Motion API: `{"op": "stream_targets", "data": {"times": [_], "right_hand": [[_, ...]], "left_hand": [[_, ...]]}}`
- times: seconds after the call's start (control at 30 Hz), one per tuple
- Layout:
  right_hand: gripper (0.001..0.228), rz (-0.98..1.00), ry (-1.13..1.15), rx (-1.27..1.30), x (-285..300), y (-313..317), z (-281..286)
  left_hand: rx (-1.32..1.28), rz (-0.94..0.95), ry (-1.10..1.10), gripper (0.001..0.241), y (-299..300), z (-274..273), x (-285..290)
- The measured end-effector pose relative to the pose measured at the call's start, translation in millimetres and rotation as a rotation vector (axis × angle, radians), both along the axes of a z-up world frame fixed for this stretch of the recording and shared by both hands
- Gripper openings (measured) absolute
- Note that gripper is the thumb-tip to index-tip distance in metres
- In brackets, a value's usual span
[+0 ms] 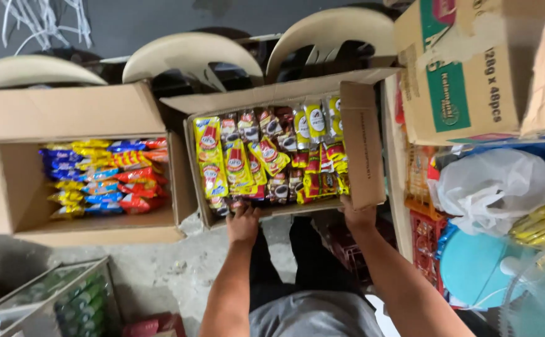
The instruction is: The person is stocking grocery shelves with condiment pouches and small snack packets taken from boxes on the floor.
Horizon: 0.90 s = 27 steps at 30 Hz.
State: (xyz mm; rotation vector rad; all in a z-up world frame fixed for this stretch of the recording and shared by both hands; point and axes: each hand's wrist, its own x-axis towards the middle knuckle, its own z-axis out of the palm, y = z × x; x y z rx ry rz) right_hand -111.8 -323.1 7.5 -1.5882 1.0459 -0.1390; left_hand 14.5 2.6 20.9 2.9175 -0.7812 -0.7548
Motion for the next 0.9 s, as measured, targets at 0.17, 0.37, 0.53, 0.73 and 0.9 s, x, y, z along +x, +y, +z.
{"op": "stream_targets", "data": {"times": [0.17,0.37,0.53,0.73,0.9], "right_hand": [[0.051,0.262,-0.001,-0.139,-61.8,-29.1,-89.2],[0.036,0.462,0.038,-0.327,-0.1,-40.9,-69.0],[0.040,0.219,0.033,-0.574,22.6,-58.9,30.7],[0.051,0.417,-0.029,-0.714,17.7,-75.8,25.9],[0.055,0.456,0.015,-0.660,29.2,-74.1,14.0]], "left_hand": [[0.017,0.063,0.039,0.025,5.8,-20.5,-2.3],[0.038,0.212,0.258,0.028,10.3,16.1,30.9],[-0.036,0.418,0.334,0.032,6.0,62.6,56.0],[-0.126,0.543,0.306,0.032,28.9,-18.4,26.3],[-0.340,0.580,0.253,0.024,8.4,26.6,11.9]]}}
